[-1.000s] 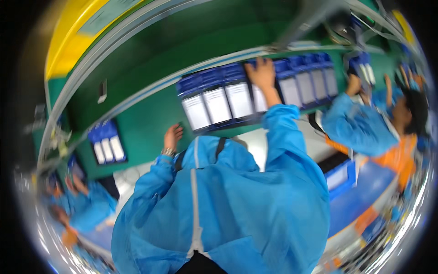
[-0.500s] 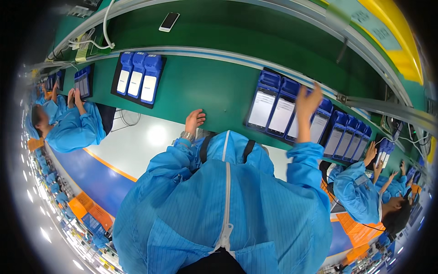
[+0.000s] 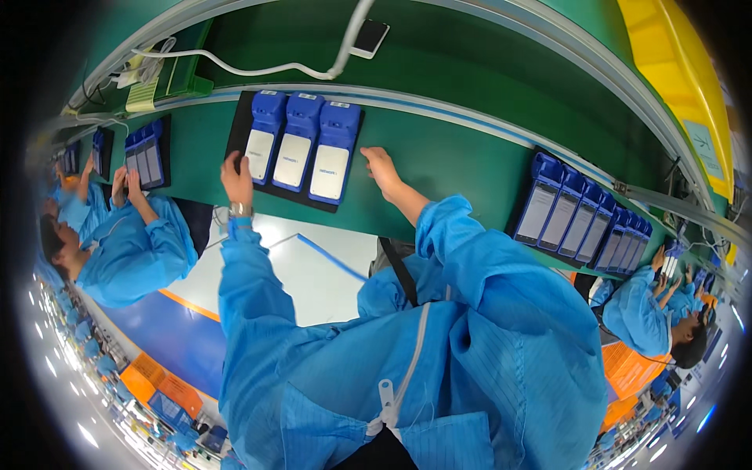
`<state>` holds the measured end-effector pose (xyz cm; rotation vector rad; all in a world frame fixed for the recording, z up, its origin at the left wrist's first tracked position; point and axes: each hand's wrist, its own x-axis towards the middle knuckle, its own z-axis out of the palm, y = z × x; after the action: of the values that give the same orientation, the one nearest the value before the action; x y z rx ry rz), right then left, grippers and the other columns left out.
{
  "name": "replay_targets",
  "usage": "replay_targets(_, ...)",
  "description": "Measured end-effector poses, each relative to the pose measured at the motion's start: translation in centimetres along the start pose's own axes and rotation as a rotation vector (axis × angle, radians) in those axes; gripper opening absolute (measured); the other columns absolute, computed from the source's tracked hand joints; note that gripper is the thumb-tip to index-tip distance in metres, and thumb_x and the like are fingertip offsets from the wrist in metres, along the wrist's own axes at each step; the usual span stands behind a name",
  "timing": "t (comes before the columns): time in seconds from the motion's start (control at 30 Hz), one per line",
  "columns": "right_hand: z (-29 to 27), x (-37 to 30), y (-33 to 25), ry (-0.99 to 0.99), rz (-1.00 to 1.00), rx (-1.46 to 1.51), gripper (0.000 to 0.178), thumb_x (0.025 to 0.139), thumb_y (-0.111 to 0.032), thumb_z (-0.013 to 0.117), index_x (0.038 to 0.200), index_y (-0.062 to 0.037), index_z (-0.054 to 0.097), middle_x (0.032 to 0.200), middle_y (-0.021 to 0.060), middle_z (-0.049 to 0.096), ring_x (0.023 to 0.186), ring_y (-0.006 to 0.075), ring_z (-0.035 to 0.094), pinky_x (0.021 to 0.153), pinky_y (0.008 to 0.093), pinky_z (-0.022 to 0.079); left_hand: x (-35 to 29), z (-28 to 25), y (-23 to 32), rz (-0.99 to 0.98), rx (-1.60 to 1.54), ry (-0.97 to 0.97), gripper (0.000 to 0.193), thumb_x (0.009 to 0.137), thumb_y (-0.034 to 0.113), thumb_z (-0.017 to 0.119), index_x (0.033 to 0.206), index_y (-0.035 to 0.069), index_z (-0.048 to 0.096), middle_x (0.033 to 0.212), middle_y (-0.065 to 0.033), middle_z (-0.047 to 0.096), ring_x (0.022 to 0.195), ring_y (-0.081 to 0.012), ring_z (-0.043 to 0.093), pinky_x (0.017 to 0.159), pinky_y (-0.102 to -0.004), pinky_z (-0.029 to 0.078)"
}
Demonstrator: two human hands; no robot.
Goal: The person turns over electronic handheld devices on a tray, interacts with their touchscreens by hand, and pushes the tray along the assembly line conveyor.
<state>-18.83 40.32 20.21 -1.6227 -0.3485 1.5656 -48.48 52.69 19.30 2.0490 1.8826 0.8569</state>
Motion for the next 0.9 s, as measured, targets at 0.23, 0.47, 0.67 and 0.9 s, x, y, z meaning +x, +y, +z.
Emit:
replay_targets(0.23, 2.6, 0.1, -0.4, 0.108, 0.053, 0.114, 0.054, 0.079, -0.042, 0.047, 0.117, -0.0053, 0.037, 0.112, 0.0086, 0.042, 0.100, 0.0206, 0.042, 0.085, 0.0346, 0.033, 6.7, 5.3, -7.5, -0.311, 0.342, -0.115, 0.059, 0.075, 0.060, 0.039, 0.114, 0.017, 0.049, 0.117, -0.0106, 0.046, 0.104, -0.0342, 0.041, 0.083, -0.0464, 0.036)
replay_targets(0.47, 3.8, 0.5, -1.0, 0.138, 0.116, 0.194, 0.055, 0.079, -0.041, 0.046, 0.119, -0.0047, 0.035, 0.115, 0.0122, 0.041, 0.103, 0.0243, 0.043, 0.087, 0.0368, 0.033, 7.1, 5.2, -9.4, -0.270, 0.165, -0.150, 0.054, 0.080, 0.056, 0.037, 0.106, 0.012, 0.054, 0.105, -0.0116, 0.052, 0.097, -0.0318, 0.045, 0.086, -0.0403, 0.034)
replay_targets(0.67, -4.0, -0.8, 0.5, 0.438, -0.066, 0.038, 0.052, 0.074, -0.031, 0.053, 0.110, 0.0043, 0.043, 0.102, 0.0168, 0.048, 0.097, 0.0272, 0.046, 0.086, 0.0322, 0.033, -0.8, 7.3, 1.0, -0.124, -0.020, -0.205, 0.043, 0.079, 0.039, 0.051, 0.102, 0.002, 0.053, 0.096, -0.0162, 0.052, 0.086, -0.0313, 0.048, 0.077, -0.0397, 0.037)
replay_targets(0.9, -14.6, -5.0, 3.5, 0.726, -0.256, -0.895, 0.085, 0.064, -0.028, 0.065, 0.126, 0.0068, 0.018, 0.121, 0.0249, 0.030, 0.109, 0.0396, 0.033, 0.093, 0.0387, 0.030, -10.6, 6.9, 17.0, 0.176, 0.015, -0.261, 0.075, 0.063, 0.037, 0.065, 0.122, 0.001, 0.035, 0.119, -0.0230, 0.034, 0.109, -0.0374, 0.034, 0.089, -0.0470, 0.029)
